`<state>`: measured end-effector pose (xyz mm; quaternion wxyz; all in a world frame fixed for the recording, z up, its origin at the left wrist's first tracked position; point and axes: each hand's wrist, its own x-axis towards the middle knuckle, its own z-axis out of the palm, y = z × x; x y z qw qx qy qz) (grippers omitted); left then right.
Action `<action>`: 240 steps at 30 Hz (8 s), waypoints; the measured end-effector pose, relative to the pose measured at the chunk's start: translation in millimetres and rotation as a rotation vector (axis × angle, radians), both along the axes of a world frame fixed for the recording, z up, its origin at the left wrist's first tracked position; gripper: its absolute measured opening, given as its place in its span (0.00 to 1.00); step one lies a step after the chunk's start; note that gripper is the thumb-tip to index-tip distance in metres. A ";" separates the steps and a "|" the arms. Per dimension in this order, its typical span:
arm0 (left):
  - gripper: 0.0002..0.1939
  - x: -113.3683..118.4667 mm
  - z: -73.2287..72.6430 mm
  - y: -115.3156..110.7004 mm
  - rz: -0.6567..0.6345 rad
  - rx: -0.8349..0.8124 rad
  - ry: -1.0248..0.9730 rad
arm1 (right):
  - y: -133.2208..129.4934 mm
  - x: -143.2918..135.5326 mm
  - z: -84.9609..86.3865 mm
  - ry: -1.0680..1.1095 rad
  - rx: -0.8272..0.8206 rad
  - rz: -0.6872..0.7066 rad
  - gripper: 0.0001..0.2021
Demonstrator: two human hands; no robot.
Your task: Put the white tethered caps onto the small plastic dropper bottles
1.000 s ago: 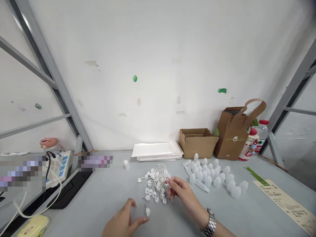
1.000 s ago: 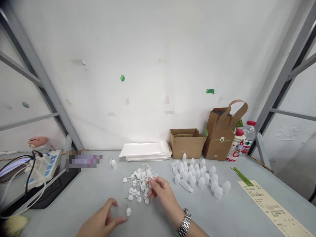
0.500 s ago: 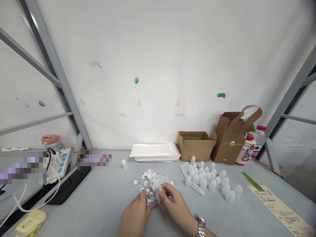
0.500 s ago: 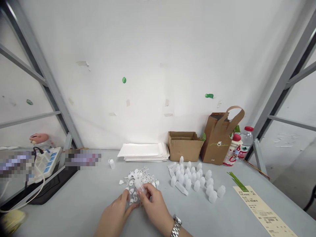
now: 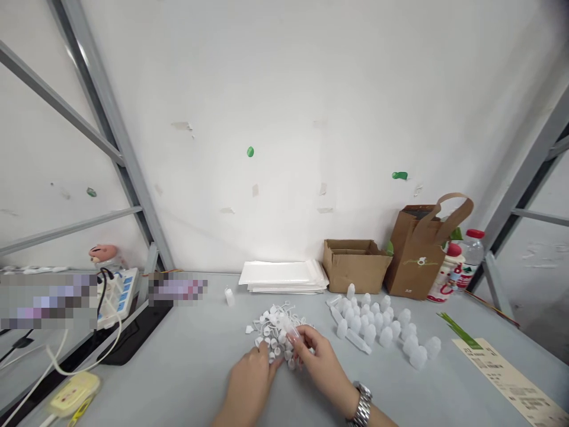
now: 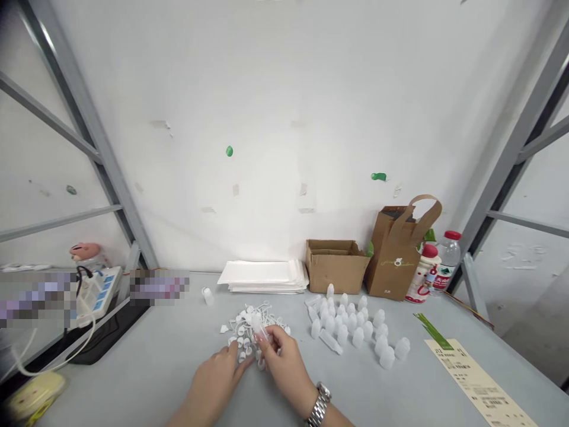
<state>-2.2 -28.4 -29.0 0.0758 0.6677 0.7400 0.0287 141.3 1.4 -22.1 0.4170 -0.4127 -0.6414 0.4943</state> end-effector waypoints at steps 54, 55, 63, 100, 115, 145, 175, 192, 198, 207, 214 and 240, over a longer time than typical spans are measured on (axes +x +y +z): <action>0.14 4.8 20.3 44.3 0.124 -0.007 -1.915 | -0.7 -1.5 -1.6 -0.177 0.111 -0.182 0.14; 0.14 4.9 20.5 44.3 0.117 -0.016 -1.932 | 0.8 -1.2 -1.3 -0.105 0.055 -0.149 0.15; 0.16 1.1 21.0 48.7 0.003 -0.011 -1.834 | 7.6 2.0 0.9 0.649 -0.537 0.199 0.18; 0.13 2.2 22.2 47.0 0.052 0.109 -1.750 | 5.7 -0.8 -0.2 0.399 -0.483 0.043 0.22; 0.12 -2.0 19.9 48.5 0.036 0.194 -1.656 | 7.1 0.4 -3.0 0.404 -0.396 0.000 0.21; 0.08 -8.6 23.2 50.9 -0.257 0.207 -1.265 | 5.4 3.5 0.1 0.536 -0.470 0.182 0.24; 0.08 -12.8 30.7 53.0 0.270 -0.006 -1.988 | 3.9 -0.9 -14.0 0.028 -0.132 -0.122 0.25; 0.11 -11.1 29.9 49.8 0.215 -0.077 -1.962 | -0.1 -2.6 -9.5 -0.032 -0.120 -0.174 0.24; 0.17 -10.0 27.1 49.2 0.174 -0.022 -1.871 | -1.0 -1.5 -8.5 -0.096 -0.095 -0.184 0.24; 0.21 -6.3 19.2 49.2 0.190 0.044 -1.741 | -3.2 1.0 -5.9 -0.239 -0.033 -0.242 0.21; 0.19 -2.4 16.0 46.5 0.155 0.052 -1.689 | -4.6 3.5 -6.1 -0.262 -0.014 -0.235 0.20; 0.15 -4.7 19.5 52.3 0.047 0.045 -1.763 | 6.5 11.1 2.8 -0.077 -0.035 -0.121 0.21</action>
